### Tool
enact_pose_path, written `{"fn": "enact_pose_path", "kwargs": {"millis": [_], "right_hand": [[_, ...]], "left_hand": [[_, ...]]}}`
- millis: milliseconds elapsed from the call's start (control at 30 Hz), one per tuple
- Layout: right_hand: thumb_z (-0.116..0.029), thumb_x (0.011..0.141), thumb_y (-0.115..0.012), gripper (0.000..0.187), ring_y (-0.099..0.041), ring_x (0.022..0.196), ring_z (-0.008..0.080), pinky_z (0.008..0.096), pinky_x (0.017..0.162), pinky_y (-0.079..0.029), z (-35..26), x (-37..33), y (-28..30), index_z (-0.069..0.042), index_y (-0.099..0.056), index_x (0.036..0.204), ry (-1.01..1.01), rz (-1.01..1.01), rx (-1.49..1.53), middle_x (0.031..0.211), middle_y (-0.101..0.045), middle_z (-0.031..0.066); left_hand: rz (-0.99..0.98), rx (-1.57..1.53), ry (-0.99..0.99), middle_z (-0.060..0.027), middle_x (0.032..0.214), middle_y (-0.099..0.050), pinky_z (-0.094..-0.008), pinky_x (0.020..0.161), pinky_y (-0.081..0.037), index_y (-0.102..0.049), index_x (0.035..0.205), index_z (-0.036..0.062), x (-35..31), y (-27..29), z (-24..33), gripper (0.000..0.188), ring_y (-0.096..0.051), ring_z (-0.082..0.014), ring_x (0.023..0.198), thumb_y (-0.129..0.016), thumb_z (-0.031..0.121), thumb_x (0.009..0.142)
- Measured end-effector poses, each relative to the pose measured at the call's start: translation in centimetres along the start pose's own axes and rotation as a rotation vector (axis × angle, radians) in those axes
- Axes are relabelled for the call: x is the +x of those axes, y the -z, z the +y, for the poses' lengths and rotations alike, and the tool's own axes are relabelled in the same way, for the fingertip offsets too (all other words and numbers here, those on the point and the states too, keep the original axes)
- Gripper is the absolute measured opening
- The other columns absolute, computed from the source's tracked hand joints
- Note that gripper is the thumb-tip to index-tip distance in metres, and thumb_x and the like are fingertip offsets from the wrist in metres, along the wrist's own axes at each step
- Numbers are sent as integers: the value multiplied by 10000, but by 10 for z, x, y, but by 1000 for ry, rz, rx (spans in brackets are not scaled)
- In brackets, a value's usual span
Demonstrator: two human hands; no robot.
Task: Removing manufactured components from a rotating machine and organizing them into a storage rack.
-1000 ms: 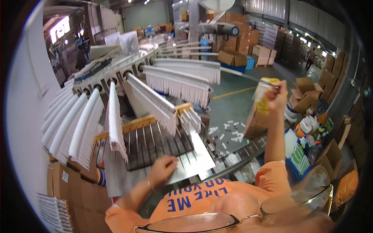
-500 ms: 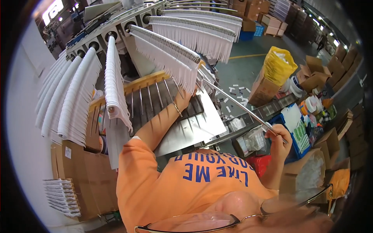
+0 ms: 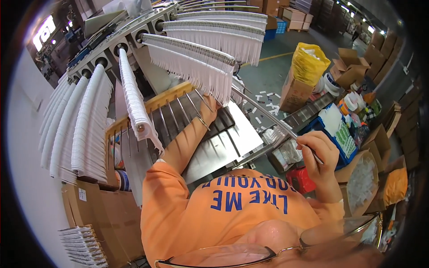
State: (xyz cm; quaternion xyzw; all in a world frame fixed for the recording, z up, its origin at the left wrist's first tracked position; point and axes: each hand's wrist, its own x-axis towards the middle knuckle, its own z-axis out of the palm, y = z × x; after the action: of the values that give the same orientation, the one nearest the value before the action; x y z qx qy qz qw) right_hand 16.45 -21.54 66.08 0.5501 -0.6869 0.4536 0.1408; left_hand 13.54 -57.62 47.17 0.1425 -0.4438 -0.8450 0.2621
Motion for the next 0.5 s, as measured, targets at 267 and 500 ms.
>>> {"fn": "enact_pose_path", "kwargs": {"millis": [267, 500], "right_hand": [[45, 721, -583, 168, -570, 619, 229, 268, 538, -448, 18, 1, -30, 21, -588, 887, 46, 64, -91, 781, -570, 124], [61, 718, -529, 145, -560, 597, 206, 269, 544, -446, 17, -37, 6, 32, -592, 845, 34, 165, -40, 745, -578, 132]], "left_hand": [[-45, 485, -331, 21, 667, -486, -196, 421, -312, -488, 1127, 60, -49, -3, -28, 339, -405, -60, 478, -536, 120, 797], [-50, 1135, -248, -12, 781, -504, -221, 512, -348, -536, 1073, 38, -63, -45, 3, 259, -453, -73, 631, -475, 189, 871]]}}
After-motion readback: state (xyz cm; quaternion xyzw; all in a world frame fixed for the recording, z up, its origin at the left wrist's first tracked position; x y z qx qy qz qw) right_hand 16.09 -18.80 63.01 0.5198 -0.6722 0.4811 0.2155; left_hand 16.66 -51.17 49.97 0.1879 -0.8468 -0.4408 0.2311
